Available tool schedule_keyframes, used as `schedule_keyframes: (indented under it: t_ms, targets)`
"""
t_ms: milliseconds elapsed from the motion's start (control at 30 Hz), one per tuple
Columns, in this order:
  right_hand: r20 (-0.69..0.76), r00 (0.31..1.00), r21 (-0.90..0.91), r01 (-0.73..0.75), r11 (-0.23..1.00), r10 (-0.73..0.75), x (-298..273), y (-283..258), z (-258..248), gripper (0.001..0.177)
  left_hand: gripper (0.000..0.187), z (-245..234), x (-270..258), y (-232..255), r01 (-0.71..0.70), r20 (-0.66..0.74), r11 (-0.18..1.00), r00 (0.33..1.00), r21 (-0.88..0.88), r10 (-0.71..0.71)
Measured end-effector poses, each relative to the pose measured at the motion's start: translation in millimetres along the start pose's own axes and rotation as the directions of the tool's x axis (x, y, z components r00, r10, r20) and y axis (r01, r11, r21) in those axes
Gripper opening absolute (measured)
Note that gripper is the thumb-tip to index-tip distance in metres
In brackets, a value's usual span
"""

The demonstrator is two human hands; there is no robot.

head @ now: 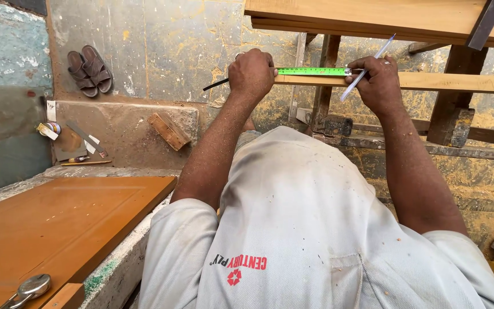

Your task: Measure and mark dimensions on wooden planks using a tape measure, try square, and pen.

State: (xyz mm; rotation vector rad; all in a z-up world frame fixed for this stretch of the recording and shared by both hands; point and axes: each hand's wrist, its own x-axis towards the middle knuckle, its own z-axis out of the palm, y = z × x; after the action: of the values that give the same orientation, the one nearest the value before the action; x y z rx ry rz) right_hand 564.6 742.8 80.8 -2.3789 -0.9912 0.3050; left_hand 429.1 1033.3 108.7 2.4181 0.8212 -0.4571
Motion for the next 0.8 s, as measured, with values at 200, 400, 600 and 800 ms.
schedule_keyframes:
  t_ms: [200, 400, 600, 800]
  targets:
    - [-0.250, 0.955, 0.499, -0.015, 0.867, 0.161, -20, -15, -22, 0.029, 0.022, -3, 0, 1, -0.010, 0.010, 0.999, 1.000, 0.038, 0.009]
    - [-0.097, 0.951, 0.774, -0.114, 0.623, 0.295, -45, 3, -29, 0.030, 0.022, 1, 2, 2, -0.009, 0.032, 0.999, 0.999, 0.042, 0.007]
    - [-0.085, 0.958, 0.632, -0.161, 0.758, 0.274, -43, 4, -11, 0.014, 0.023, -8, -5, 7, 0.008, 0.011, 0.997, 1.000, 0.082, -0.009]
    - [-0.152, 0.976, 0.398, -0.087, 0.913, 0.159, -33, -7, -14, 0.013, 0.021, -7, -6, 7, 0.026, 0.013, 0.998, 1.000, 0.058, -0.027]
